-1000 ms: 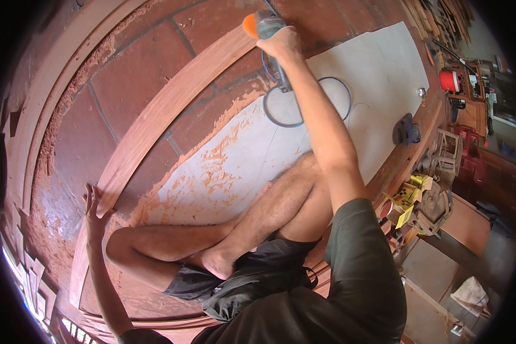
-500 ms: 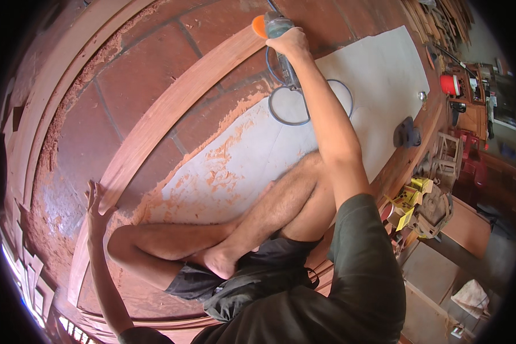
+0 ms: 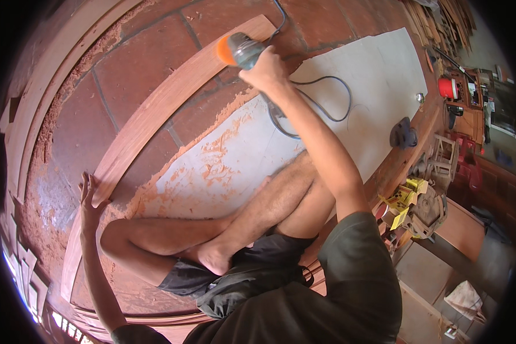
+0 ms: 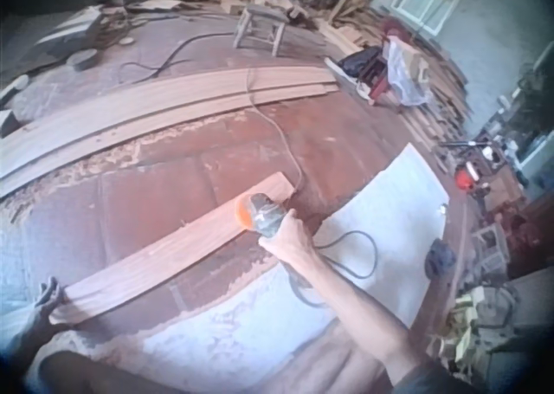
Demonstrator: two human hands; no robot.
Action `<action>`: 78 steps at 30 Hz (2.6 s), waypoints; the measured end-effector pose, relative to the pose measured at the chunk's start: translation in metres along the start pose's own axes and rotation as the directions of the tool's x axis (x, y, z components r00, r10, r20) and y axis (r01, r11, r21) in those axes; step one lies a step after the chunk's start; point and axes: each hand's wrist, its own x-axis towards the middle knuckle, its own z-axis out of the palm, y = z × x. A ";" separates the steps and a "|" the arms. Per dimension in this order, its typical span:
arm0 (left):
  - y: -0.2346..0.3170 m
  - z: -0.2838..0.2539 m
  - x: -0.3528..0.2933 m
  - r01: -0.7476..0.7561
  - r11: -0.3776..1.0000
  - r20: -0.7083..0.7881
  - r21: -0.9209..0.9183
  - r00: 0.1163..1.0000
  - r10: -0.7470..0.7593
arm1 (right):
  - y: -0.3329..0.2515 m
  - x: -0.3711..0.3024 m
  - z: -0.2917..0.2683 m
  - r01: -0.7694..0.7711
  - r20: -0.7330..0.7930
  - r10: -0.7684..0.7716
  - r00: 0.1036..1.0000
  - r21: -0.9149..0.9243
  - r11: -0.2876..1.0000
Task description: The person sits on the floor and uses an electric sander to smooth a long, thin wooden plank. They hold the plank with their left hand and move the sander back and forth along its length with their right hand.
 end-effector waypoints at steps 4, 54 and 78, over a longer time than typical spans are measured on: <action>-0.001 0.005 0.006 -0.036 0.998 -0.015 -0.045 0.999 0.036 | 0.038 0.048 -0.030 -0.155 -0.094 0.155 0.983 0.007 0.988; -0.105 -0.080 -0.070 0.166 0.986 0.087 0.026 0.982 -0.167 | 0.224 -0.087 -0.081 0.170 -0.177 -0.030 0.984 0.971 -0.168; 0.023 -0.049 0.031 0.067 0.993 -0.063 0.093 0.996 -0.061 | 0.148 -0.101 -0.071 0.013 -0.027 -0.065 0.998 0.978 -0.207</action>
